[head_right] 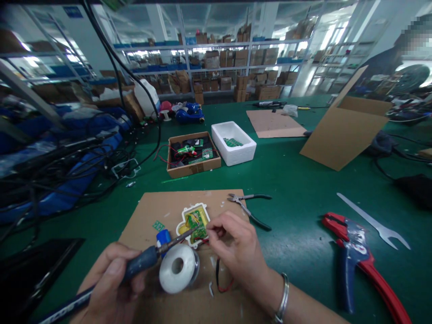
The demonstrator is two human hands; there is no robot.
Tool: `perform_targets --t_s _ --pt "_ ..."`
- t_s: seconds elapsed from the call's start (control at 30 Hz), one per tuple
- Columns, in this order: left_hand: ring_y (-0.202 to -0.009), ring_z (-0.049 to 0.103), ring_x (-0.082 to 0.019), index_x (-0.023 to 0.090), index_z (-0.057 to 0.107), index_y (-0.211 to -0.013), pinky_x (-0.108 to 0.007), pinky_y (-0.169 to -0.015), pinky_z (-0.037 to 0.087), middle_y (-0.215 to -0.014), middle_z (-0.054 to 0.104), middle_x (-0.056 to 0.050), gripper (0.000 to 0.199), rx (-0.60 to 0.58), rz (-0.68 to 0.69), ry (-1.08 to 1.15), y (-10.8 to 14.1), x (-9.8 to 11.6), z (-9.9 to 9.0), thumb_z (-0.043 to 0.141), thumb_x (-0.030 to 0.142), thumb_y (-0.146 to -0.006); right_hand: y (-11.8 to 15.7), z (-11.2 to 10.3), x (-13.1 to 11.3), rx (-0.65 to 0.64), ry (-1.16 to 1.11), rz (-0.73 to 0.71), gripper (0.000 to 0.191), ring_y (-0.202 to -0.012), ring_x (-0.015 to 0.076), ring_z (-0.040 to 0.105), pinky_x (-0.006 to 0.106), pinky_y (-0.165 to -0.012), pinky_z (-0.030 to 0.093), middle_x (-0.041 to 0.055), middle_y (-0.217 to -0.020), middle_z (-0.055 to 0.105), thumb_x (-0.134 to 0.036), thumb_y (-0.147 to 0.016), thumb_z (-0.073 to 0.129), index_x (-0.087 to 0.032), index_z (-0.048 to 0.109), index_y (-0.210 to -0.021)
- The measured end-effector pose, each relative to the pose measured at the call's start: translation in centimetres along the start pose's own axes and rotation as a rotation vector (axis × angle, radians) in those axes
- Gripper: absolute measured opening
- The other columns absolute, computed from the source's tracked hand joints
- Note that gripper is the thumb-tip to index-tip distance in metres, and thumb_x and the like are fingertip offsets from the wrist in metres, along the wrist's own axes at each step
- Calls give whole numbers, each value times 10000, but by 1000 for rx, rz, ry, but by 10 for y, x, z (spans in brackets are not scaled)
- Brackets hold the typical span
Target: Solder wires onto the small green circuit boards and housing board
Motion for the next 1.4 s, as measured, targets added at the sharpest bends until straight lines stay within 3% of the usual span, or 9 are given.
perform_targets --t_s 1.4 --pt "-398 364 -66 195 557 -690 -148 -407 290 -404 487 52 322 -15 -10 60 -5 -9 -3 642 505 -715 0 -2 3 26 26 18 101 -660 141 579 279 -608 449 -1 -717 630 -116 -784 575 -208 589 -745"
Point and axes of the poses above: each hand's wrist, its own y-axis away from the middle knuckle, its own z-axis out of the palm, x = y × z, the point moved 9 cm from there along -y, towards the middle knuckle
